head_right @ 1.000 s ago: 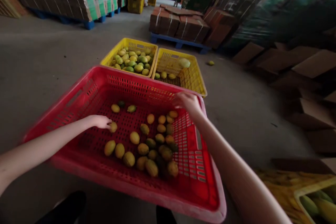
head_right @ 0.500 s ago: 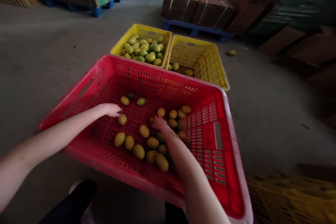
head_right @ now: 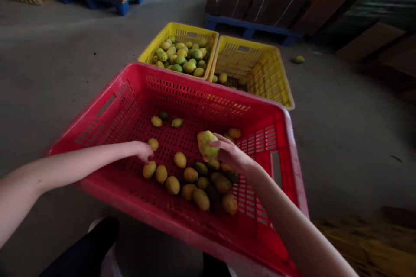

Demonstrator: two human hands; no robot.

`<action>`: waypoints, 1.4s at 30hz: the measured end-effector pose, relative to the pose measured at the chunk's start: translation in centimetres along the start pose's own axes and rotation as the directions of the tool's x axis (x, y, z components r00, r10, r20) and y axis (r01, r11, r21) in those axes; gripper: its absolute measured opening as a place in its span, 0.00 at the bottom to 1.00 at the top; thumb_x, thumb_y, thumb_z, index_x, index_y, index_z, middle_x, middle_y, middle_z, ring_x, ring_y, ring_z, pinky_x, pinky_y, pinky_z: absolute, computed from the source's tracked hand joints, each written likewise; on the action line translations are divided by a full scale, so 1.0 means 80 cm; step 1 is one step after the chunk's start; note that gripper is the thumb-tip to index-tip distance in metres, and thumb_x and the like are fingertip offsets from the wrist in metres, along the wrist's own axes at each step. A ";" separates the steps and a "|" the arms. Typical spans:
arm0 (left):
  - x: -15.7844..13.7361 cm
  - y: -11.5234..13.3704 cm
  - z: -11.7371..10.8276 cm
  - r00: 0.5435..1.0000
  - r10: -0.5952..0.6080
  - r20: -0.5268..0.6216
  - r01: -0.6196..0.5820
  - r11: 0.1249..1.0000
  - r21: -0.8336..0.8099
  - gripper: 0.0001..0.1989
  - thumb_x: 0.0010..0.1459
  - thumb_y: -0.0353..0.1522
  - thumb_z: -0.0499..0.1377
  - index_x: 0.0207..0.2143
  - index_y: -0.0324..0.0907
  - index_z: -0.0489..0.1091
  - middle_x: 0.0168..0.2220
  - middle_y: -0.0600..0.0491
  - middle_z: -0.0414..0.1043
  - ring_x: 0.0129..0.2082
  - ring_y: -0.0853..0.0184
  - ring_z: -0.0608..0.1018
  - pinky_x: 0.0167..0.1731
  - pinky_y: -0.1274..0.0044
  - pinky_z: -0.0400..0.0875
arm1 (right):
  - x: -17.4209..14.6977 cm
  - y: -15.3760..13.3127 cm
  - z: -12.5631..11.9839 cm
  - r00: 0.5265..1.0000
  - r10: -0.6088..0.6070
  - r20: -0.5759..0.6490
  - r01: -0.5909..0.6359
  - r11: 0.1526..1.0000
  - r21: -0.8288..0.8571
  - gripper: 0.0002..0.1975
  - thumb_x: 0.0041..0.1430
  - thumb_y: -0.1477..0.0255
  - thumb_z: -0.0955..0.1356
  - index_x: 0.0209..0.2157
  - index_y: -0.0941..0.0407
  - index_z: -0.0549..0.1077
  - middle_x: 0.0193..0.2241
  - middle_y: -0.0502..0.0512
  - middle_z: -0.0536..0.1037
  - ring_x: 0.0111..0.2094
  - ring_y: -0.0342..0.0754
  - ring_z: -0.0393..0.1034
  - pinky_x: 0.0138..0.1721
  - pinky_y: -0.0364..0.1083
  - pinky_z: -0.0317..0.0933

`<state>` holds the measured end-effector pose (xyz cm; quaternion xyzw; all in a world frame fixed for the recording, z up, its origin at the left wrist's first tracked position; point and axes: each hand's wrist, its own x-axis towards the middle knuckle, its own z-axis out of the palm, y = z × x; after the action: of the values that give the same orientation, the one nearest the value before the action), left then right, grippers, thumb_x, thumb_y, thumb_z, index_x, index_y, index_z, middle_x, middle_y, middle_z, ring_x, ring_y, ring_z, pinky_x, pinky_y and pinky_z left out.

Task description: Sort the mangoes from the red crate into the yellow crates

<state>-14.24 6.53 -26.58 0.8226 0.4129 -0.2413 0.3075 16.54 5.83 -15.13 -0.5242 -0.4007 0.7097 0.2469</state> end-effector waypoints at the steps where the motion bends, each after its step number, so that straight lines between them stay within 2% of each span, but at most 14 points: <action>1: 0.000 0.004 0.011 0.999 0.023 0.025 -0.023 1.000 0.008 0.10 0.38 0.35 0.69 0.27 0.44 0.77 0.27 0.53 0.77 0.29 0.62 0.77 0.34 0.74 0.70 | -0.017 -0.007 0.001 0.998 -0.035 0.053 0.029 0.993 0.114 0.18 0.46 0.65 0.70 0.42 0.52 0.71 0.36 0.54 0.79 0.34 0.51 0.75 0.29 0.46 0.70; 3: -0.003 0.009 0.029 0.995 0.085 0.057 -0.087 0.996 0.035 0.18 0.39 0.35 0.69 0.37 0.44 0.77 0.39 0.49 0.78 0.38 0.58 0.77 0.40 0.72 0.70 | -0.040 -0.013 0.004 0.989 -0.115 0.095 0.084 0.955 0.284 0.17 0.46 0.63 0.69 0.40 0.52 0.72 0.34 0.54 0.78 0.28 0.48 0.73 0.23 0.44 0.66; 6: -0.007 0.008 0.046 0.978 0.202 0.058 -0.206 0.977 0.063 0.26 0.39 0.28 0.68 0.45 0.42 0.72 0.52 0.46 0.72 0.50 0.56 0.72 0.47 0.71 0.67 | -0.046 -0.001 0.010 0.990 -0.144 0.006 0.129 0.901 0.415 0.17 0.45 0.63 0.69 0.39 0.53 0.72 0.31 0.54 0.78 0.25 0.47 0.71 0.18 0.42 0.61; 12: -0.006 0.001 0.055 0.912 0.403 0.075 -0.410 0.905 0.113 0.21 0.41 0.18 0.60 0.37 0.46 0.72 0.49 0.48 0.74 0.50 0.60 0.72 0.49 0.73 0.64 | -0.021 0.036 0.011 0.987 -0.067 -0.148 0.106 0.955 0.276 0.09 0.49 0.61 0.66 0.29 0.51 0.67 0.27 0.56 0.77 0.29 0.53 0.74 0.24 0.49 0.68; 17: -0.008 0.005 0.053 0.949 0.314 0.031 -0.315 0.940 0.129 0.14 0.41 0.20 0.61 0.29 0.44 0.73 0.46 0.45 0.75 0.47 0.60 0.75 0.49 0.73 0.64 | -0.019 0.035 0.014 0.981 -0.060 -0.184 0.119 0.938 0.326 0.08 0.49 0.64 0.66 0.31 0.51 0.67 0.29 0.55 0.77 0.31 0.52 0.74 0.33 0.53 0.72; 21: -0.013 0.006 0.015 0.979 0.198 -0.051 -0.187 0.968 0.167 0.12 0.39 0.27 0.66 0.31 0.42 0.74 0.38 0.46 0.78 0.42 0.58 0.76 0.46 0.73 0.67 | -0.022 0.032 0.022 0.976 0.022 -0.215 0.093 0.856 0.508 0.06 0.50 0.68 0.66 0.32 0.52 0.67 0.30 0.53 0.77 0.35 0.52 0.74 0.40 0.54 0.73; 24: -0.024 0.015 -0.041 0.965 0.117 -0.233 -0.089 0.988 0.129 0.19 0.46 0.39 0.65 0.41 0.40 0.73 0.40 0.47 0.78 0.42 0.57 0.78 0.43 0.73 0.69 | -0.023 0.030 0.026 0.976 0.082 -0.200 0.030 0.865 0.501 0.06 0.52 0.67 0.66 0.33 0.53 0.67 0.27 0.52 0.76 0.31 0.50 0.74 0.36 0.53 0.73; 26: -0.035 0.030 -0.080 0.894 0.044 -0.446 -0.060 0.998 -0.023 0.27 0.48 0.46 0.64 0.47 0.40 0.71 0.42 0.48 0.78 0.42 0.58 0.78 0.43 0.73 0.70 | -0.022 0.024 0.027 0.972 0.055 -0.228 0.036 0.925 0.377 0.09 0.52 0.65 0.67 0.34 0.53 0.67 0.28 0.53 0.76 0.29 0.49 0.73 0.30 0.51 0.72; 28: -0.043 0.050 -0.110 0.776 -0.053 -0.628 -0.120 0.966 -0.231 0.32 0.45 0.49 0.65 0.48 0.39 0.71 0.42 0.48 0.78 0.42 0.59 0.78 0.43 0.72 0.71 | -0.020 0.016 0.030 0.959 -0.056 -0.277 0.109 0.977 0.181 0.15 0.49 0.61 0.70 0.36 0.53 0.67 0.30 0.53 0.76 0.28 0.49 0.73 0.25 0.47 0.69; 30: -0.048 0.070 -0.126 0.682 -0.133 -0.720 -0.243 0.887 -0.394 0.32 0.45 0.49 0.65 0.47 0.38 0.71 0.41 0.48 0.78 0.41 0.59 0.79 0.42 0.71 0.72 | -0.017 0.008 0.033 0.923 -0.219 -0.315 0.221 0.975 -0.032 0.22 0.43 0.60 0.74 0.38 0.53 0.68 0.33 0.53 0.77 0.31 0.49 0.73 0.24 0.45 0.67; 34: -0.048 0.099 -0.118 0.614 -0.188 -0.766 -0.433 0.732 -0.527 0.29 0.44 0.46 0.67 0.45 0.39 0.70 0.41 0.49 0.78 0.40 0.61 0.79 0.41 0.71 0.74 | -0.013 0.003 0.043 0.776 -0.545 -0.317 0.441 0.828 -0.346 0.29 0.37 0.59 0.77 0.41 0.53 0.69 0.36 0.53 0.78 0.37 0.51 0.73 0.35 0.48 0.69; 36: -0.052 0.105 -0.108 0.593 -0.178 -0.786 -0.434 0.751 -0.497 0.29 0.42 0.45 0.69 0.45 0.40 0.70 0.41 0.49 0.78 0.39 0.62 0.79 0.41 0.71 0.74 | -0.018 0.009 0.046 0.689 -0.658 -0.305 0.494 0.733 -0.467 0.28 0.40 0.57 0.76 0.42 0.53 0.69 0.38 0.53 0.78 0.39 0.52 0.74 0.39 0.50 0.69; 38: -0.059 0.107 -0.102 0.562 -0.103 -0.821 -0.413 0.825 -0.386 0.30 0.40 0.44 0.70 0.45 0.40 0.70 0.41 0.50 0.78 0.40 0.62 0.79 0.43 0.70 0.74 | -0.026 0.017 0.048 0.605 -0.751 -0.265 0.486 0.612 -0.624 0.26 0.44 0.58 0.75 0.44 0.52 0.69 0.40 0.54 0.78 0.40 0.53 0.74 0.43 0.52 0.69; 42: -0.075 0.110 -0.106 0.433 0.100 -0.896 -0.453 0.883 -0.121 0.29 0.43 0.43 0.70 0.46 0.41 0.69 0.45 0.48 0.76 0.44 0.62 0.78 0.47 0.70 0.72 | -0.041 0.026 0.053 0.488 -0.865 -0.116 0.444 0.360 -0.821 0.24 0.49 0.60 0.74 0.48 0.50 0.69 0.45 0.55 0.78 0.44 0.55 0.74 0.48 0.55 0.67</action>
<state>-9.01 5.19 -14.14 0.8184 0.4025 0.3398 0.2297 13.79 0.80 -14.50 -0.5291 -0.7305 0.1486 0.4053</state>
